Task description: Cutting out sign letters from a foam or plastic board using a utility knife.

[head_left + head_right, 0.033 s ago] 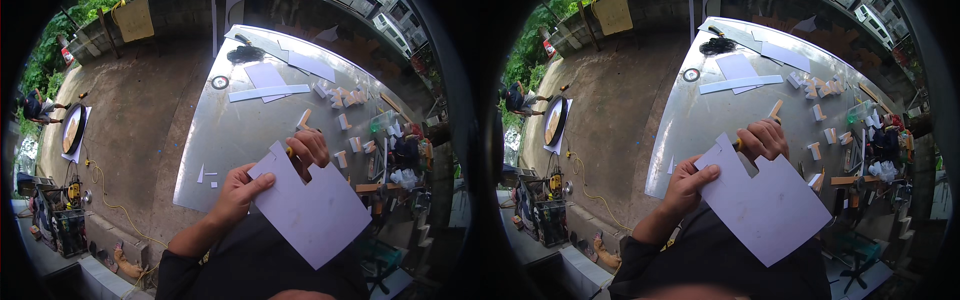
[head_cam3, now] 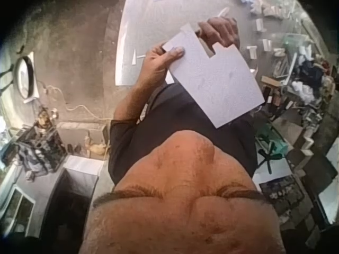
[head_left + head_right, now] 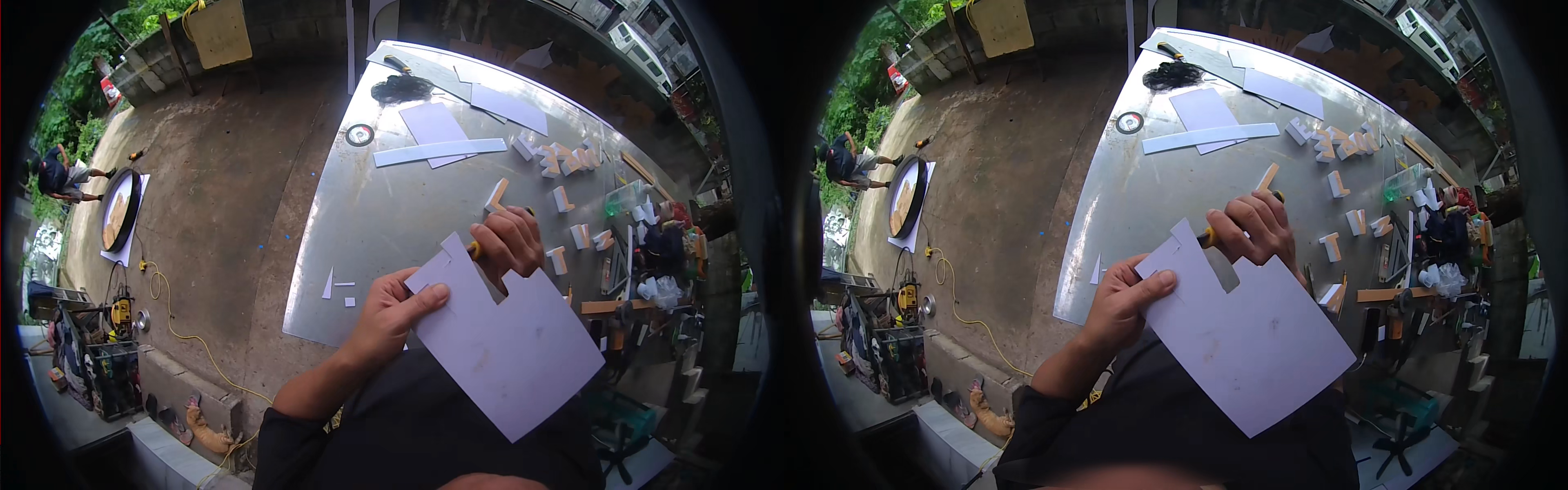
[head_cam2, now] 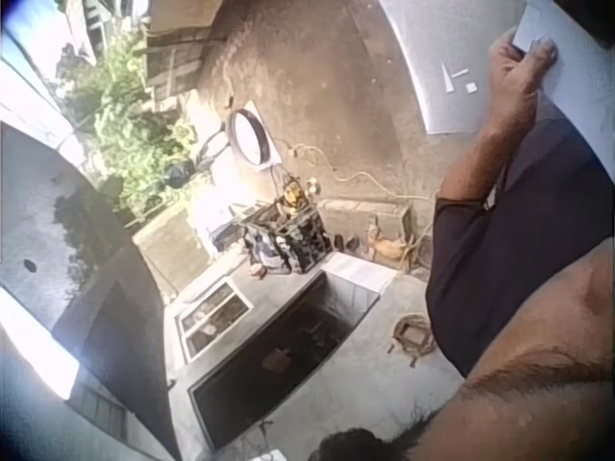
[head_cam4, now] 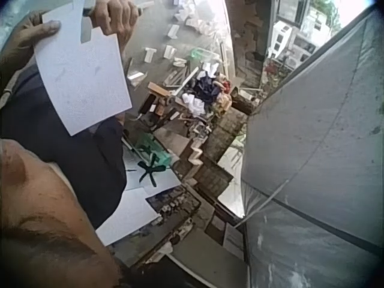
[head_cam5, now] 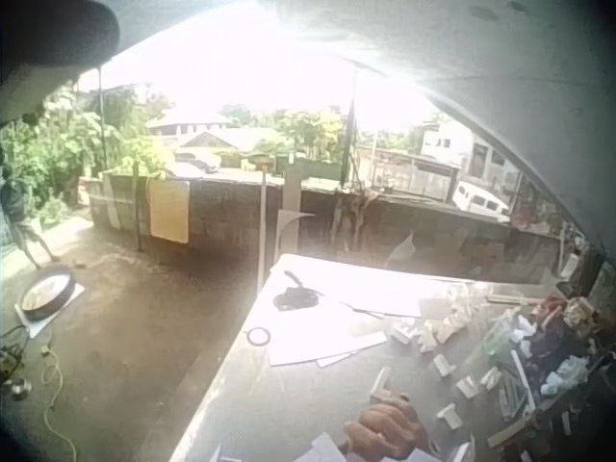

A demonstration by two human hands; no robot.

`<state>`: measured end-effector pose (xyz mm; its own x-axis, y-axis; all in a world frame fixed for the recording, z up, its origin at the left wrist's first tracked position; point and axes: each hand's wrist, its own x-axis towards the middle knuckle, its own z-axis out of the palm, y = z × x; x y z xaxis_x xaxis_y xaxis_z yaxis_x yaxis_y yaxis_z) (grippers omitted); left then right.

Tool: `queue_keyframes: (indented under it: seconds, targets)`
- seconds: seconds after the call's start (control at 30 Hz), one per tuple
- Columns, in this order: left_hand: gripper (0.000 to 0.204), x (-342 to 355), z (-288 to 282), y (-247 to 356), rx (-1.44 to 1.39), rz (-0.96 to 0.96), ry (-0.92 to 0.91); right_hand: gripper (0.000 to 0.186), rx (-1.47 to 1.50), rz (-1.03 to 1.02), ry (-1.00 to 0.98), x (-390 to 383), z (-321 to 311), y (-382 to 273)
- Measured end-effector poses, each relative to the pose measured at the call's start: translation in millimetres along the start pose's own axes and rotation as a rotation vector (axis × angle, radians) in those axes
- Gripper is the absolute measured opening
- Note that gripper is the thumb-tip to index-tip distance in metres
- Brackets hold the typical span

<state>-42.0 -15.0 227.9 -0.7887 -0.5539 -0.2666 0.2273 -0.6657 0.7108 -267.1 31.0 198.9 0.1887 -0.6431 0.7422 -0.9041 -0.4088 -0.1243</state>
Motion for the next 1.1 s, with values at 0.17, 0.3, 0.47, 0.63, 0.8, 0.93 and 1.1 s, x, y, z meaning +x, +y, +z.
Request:
queue_keyframes:
  seconds: [0.17, 0.3, 0.47, 0.63, 0.8, 0.93, 1.1]
  targets:
    - [0.034, 6.3, -2.6, -4.8, -0.086, 0.020, -0.088, 0.040, 0.216, 0.151, -0.018, -10.0, 5.6, -14.7]
    - [0.034, 20.5, 2.3, -18.9, -0.239, 0.011, -0.124, 0.038, 0.159, 0.315, -0.045, -29.5, 19.5, -29.7]
    - [0.035, 23.2, -15.7, -21.5, -0.128, -0.034, -0.062, 0.035, 0.125, 0.288, -0.016, -43.4, 28.3, -20.0]
    - [0.033, 25.0, -35.4, 8.6, 0.002, -0.113, -0.100, 0.032, 0.056, 0.272, 0.015, -58.1, 17.6, 0.6]
    - [0.023, 24.1, -40.7, 34.9, 0.288, 0.106, -0.066, 0.022, 0.755, 1.107, 0.042, -77.3, -14.6, 29.1]
    - [0.014, 36.3, -47.1, 29.6, 0.245, 0.210, -0.125, 0.022, 1.138, 1.048, -0.030, -32.4, -49.9, -10.0]
    - [0.020, 61.9, -60.3, 2.0, -0.081, 0.409, -0.276, 0.021, 1.221, 0.889, -0.120, 0.0, -51.7, -43.7]
